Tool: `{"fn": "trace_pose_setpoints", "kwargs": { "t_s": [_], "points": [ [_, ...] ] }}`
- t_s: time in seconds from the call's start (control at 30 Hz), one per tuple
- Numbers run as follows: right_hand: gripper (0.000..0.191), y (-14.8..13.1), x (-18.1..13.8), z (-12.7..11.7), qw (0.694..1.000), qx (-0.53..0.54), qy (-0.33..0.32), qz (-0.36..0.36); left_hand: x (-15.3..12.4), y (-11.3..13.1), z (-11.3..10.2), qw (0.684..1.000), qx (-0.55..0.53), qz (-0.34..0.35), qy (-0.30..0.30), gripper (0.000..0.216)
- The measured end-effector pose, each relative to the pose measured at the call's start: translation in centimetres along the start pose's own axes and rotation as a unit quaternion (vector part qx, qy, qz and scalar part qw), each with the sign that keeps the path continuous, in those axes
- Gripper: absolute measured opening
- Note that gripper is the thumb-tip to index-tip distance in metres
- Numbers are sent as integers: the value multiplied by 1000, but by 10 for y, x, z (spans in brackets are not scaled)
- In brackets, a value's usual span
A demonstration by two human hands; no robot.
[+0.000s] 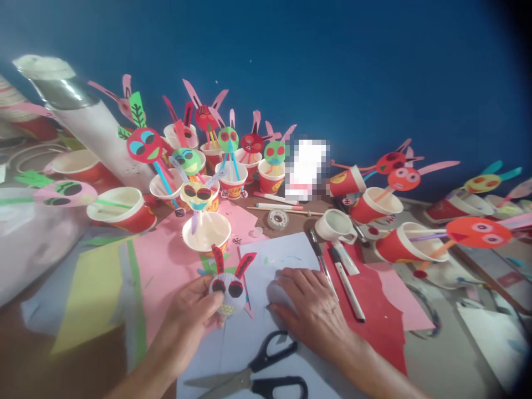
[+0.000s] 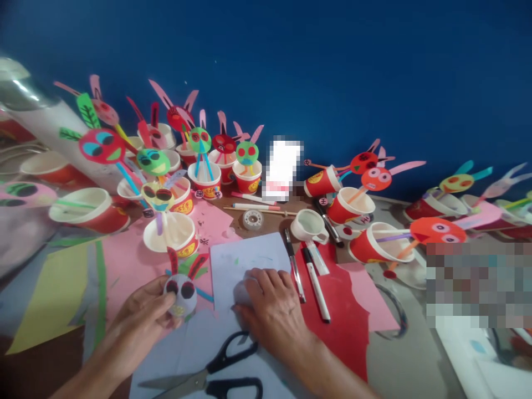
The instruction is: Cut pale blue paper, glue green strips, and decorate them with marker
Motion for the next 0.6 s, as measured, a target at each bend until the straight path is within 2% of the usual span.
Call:
{"fn": "trace_pose_setpoints", "kwargs": {
  "t_s": [0.13, 0.3, 0.6],
  "points": [
    [16, -2, 1, 0, 1000, -4, 12, -6, -2, 2, 1, 1000, -14, 5, -2, 30],
    [16, -1, 3, -3, 999, -7, 22, -28, -4, 0, 2, 1000, -28, 4, -5, 30],
    [20, 24, 29, -3, 999, -34, -1, -42, -5, 3, 2, 999, -28, 23, -25, 29]
  ]
}}
Point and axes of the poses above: each hand's wrist, its own x-axis towards the middle knuckle, its own z-axis out of the palm, y = z × x, the point moved 3 cm from there along x, towards the middle knuckle, and after that the axes turned 14 degrees about -z, right-handed, at the moved point
